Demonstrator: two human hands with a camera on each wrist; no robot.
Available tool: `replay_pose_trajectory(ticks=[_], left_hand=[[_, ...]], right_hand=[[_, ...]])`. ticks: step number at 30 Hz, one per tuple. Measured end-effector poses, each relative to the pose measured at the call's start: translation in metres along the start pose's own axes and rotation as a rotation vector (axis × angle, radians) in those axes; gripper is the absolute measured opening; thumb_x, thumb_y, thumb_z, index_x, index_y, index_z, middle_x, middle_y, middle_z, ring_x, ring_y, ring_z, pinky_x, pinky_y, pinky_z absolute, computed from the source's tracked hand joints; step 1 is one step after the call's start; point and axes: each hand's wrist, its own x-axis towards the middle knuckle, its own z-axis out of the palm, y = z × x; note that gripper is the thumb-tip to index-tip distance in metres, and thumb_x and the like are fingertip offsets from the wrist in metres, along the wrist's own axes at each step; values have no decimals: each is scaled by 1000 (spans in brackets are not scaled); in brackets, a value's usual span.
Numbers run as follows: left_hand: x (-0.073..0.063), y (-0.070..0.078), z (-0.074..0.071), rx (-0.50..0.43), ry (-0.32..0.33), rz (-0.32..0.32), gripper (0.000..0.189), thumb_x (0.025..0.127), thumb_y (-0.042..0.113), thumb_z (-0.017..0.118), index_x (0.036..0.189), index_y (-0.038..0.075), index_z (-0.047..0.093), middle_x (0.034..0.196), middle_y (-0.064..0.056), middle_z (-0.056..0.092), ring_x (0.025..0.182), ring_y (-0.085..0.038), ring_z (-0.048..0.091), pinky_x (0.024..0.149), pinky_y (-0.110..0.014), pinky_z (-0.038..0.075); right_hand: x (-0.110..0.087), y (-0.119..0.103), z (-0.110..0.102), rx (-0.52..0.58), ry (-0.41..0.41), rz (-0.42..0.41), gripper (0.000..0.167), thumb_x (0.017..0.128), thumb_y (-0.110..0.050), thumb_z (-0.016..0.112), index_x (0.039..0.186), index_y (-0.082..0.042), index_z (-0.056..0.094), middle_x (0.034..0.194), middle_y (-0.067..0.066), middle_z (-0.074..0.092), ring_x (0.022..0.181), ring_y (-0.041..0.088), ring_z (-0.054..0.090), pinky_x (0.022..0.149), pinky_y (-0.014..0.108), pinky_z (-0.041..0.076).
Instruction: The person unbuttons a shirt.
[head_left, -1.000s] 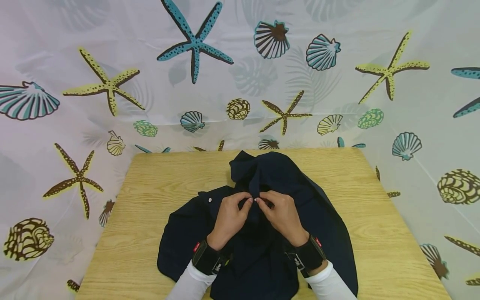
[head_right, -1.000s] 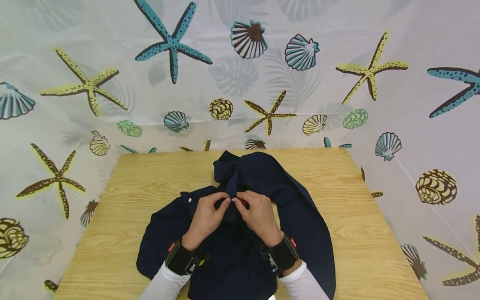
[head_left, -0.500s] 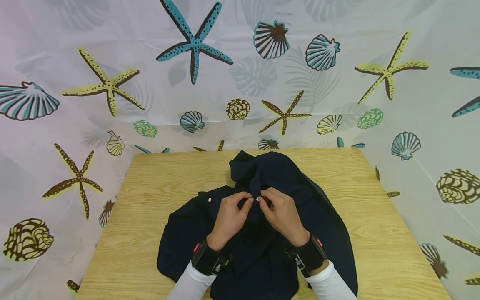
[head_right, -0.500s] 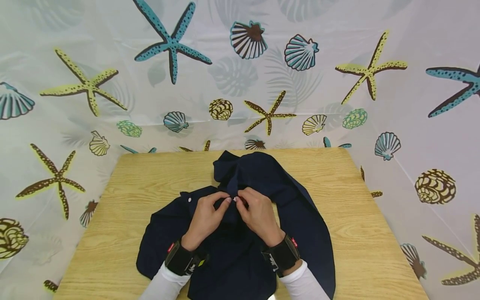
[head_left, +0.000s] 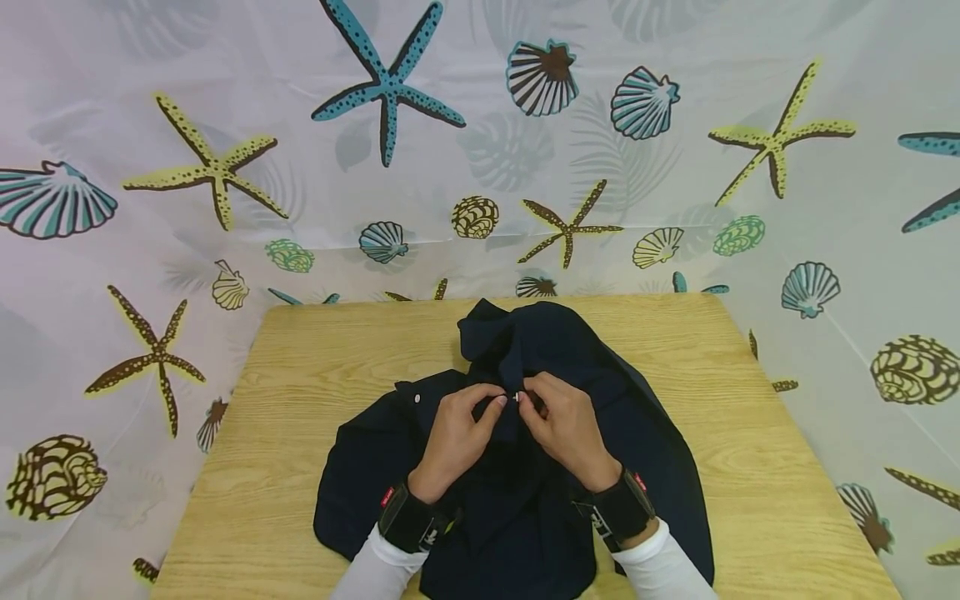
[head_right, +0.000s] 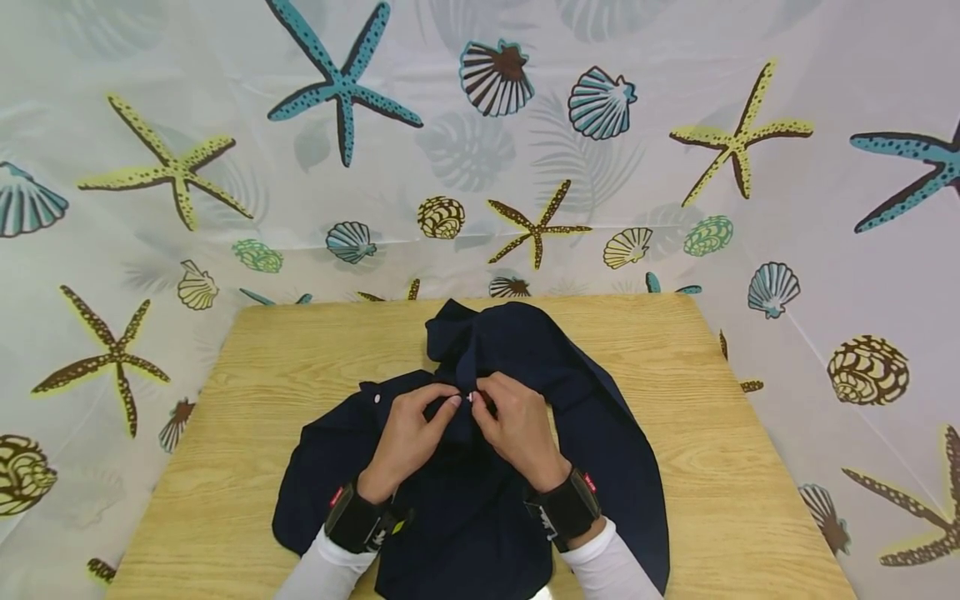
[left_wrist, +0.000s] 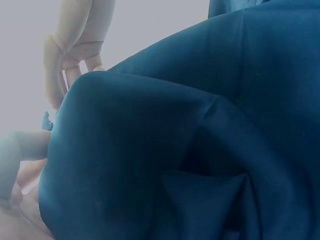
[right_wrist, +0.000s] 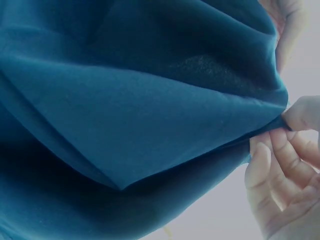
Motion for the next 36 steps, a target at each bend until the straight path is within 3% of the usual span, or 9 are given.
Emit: replay_pose_trajectory(ticks=[7, 14, 24, 30, 36], left_hand=[[-3, -7, -6, 18, 28, -36, 11, 94, 17, 66, 100, 13, 75, 98, -2, 75, 90, -14, 71, 79, -33, 56], [-13, -17, -17, 48, -22, -79, 13, 95, 18, 65, 102, 12, 75, 101, -3, 75, 91, -16, 71, 80, -36, 56], [-39, -39, -40, 140, -80, -139, 13, 93, 18, 68, 102, 13, 76, 99, 0, 75, 85, -12, 69, 78, -34, 55], [-55, -47, -41, 183, -151, -135, 10, 92, 18, 69, 101, 17, 75, 98, 2, 75, 85, -11, 69, 78, -33, 55], [-59, -47, -38, 218, -177, -156, 11, 93, 21, 68, 101, 18, 74, 99, 2, 75, 85, -12, 69, 76, -33, 54]], right_hand=[[-3, 6, -5, -15, 70, 61, 4, 88, -7, 70, 92, -8, 70, 74, -1, 61, 56, 4, 47, 52, 21, 41], [-18, 20, -15, -53, 47, 72, 8, 87, -4, 72, 94, -6, 70, 75, 1, 60, 59, 5, 48, 53, 22, 42], [-54, 45, -28, -113, 17, 73, 14, 84, 2, 72, 97, -4, 71, 79, 1, 67, 64, 9, 62, 57, 28, 50], [-69, 49, -29, -106, -30, 118, 10, 88, -2, 69, 97, -5, 71, 81, 2, 69, 65, 8, 63, 58, 29, 51], [-70, 46, -26, -97, 7, 126, 14, 84, 1, 72, 97, -3, 70, 76, -1, 66, 62, 4, 57, 57, 21, 46]])
